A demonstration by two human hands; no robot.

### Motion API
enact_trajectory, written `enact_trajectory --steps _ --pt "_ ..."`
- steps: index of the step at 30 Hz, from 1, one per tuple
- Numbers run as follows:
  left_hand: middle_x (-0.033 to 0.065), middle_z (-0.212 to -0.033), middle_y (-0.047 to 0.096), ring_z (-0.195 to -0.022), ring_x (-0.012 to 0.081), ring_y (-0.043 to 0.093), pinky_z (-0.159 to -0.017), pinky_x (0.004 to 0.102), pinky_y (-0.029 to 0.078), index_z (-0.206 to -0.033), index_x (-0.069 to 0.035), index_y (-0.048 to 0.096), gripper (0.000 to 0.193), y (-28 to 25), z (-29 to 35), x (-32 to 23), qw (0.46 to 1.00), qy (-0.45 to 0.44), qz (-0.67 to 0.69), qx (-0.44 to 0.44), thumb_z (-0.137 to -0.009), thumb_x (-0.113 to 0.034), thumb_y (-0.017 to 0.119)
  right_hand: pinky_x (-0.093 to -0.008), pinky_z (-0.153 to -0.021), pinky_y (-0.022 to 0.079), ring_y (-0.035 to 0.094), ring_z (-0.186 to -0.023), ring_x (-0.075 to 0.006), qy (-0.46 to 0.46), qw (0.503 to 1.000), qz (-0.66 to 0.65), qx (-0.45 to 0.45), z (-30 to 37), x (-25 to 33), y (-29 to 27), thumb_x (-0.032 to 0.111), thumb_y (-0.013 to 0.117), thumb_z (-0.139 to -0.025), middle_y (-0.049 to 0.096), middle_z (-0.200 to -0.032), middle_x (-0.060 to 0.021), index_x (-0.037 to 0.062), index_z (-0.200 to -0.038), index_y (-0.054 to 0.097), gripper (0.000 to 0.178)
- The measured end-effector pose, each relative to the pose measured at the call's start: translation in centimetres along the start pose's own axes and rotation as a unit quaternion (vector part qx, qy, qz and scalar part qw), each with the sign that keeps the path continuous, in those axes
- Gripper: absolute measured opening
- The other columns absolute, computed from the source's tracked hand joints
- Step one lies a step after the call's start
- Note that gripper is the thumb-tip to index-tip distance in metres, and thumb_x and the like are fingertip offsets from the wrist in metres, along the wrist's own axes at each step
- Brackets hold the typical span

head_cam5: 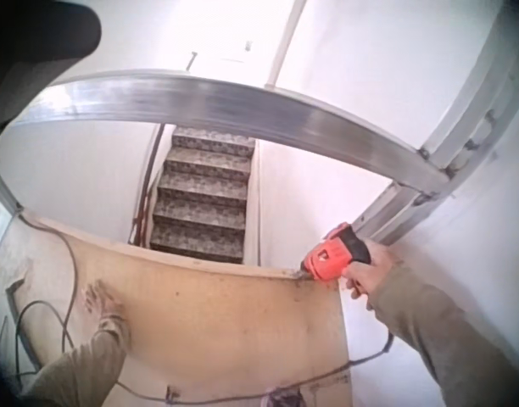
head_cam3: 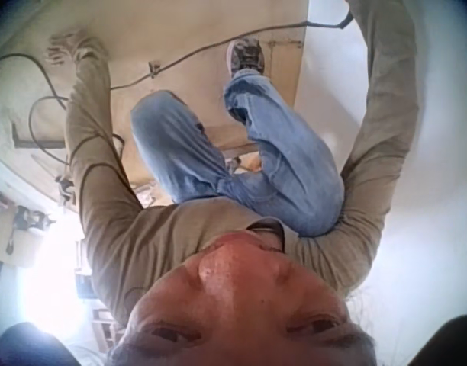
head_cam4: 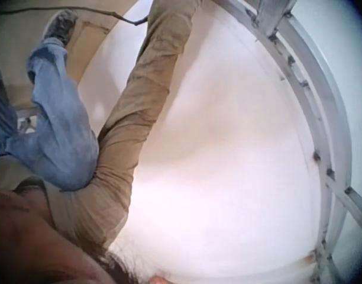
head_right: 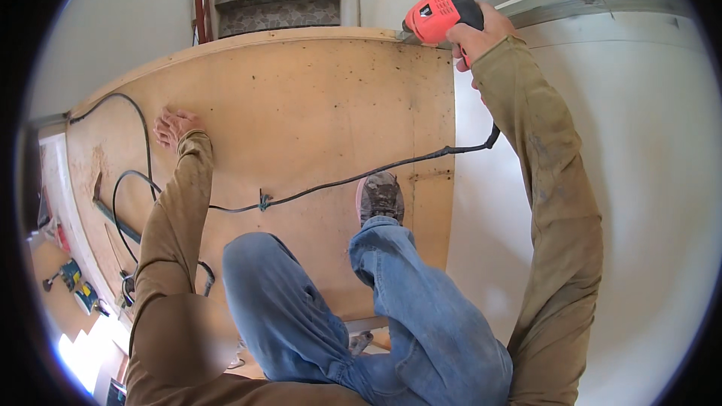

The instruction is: The person uses a power drill to make holes in metal framing, then uses a screwdriver to secure hardware. The person also sorts small screws from a plastic bag into a container.

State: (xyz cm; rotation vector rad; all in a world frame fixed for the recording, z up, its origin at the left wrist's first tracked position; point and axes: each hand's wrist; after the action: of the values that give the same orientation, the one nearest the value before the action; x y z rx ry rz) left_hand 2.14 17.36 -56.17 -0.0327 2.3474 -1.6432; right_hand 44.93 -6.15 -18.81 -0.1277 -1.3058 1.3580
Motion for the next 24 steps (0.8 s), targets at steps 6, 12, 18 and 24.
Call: enact_trajectory --steps 6,12,18,24 --pt "0.0182 -0.151 0.041 -0.147 0.0378 0.030 -0.120 0.0567 0.022 -0.143 -0.016 0.047 0.053 0.1 0.1 0.1 1.000 0.002 -0.021 -0.004 -0.093 -0.032 0.053 -0.0331 -0.041 0.043 0.059 -0.056 -0.0134 0.006 1.000 0.018 -0.008 -0.9 0.6 1.1 0.018 0.065 -0.083 0.061 -0.071 -0.0041 0.0074 -0.124 0.059 0.043" --pt "0.0193 -0.152 0.040 -0.148 0.0381 0.029 -0.120 0.0573 0.022 -0.143 -0.016 0.047 0.053 -0.7 0.1 -0.4 1.000 0.002 -0.017 0.008 -0.093 -0.032 0.053 -0.0301 -0.038 0.043 0.063 -0.059 -0.0137 0.010 0.999 0.043 -0.013 -1.5 0.4 1.2 0.021 0.065 -0.086 0.065 -0.078 -0.0050 0.0107 -0.126 0.060 0.042" --pt "0.0207 -0.153 0.040 -0.147 0.0388 0.031 -0.119 0.0577 0.023 -0.143 -0.016 0.047 0.053 -0.8 0.3 -0.4 1.000 0.005 -0.006 0.003 -0.093 -0.031 0.053 -0.0332 -0.042 0.044 0.059 -0.055 -0.0137 0.011 0.999 0.046 -0.008 -1.6 0.7 1.3 0.019 0.065 -0.083 0.061 -0.071 -0.0037 0.0087 -0.135 0.055 0.054" --pt "0.0202 -0.153 0.041 -0.148 0.0383 0.030 -0.119 0.0576 0.022 -0.144 -0.017 0.047 0.053 -0.5 0.4 -0.4 1.000 0.007 -0.009 0.000 -0.092 -0.031 0.053 -0.0339 -0.043 0.045 0.058 -0.056 -0.0137 0.016 0.998 0.062 -0.007 -1.4 1.4 1.2 0.019 0.064 -0.083 0.060 -0.071 -0.0036 0.0087 -0.127 0.057 0.046"
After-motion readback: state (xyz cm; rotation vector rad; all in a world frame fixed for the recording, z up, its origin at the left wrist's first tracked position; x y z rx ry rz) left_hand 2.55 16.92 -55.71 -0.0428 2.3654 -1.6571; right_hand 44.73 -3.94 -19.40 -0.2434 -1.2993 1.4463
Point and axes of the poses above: each hand's wrist, its own z-axis away from the middle knuckle, its own y-axis out of the palm, x = y × z
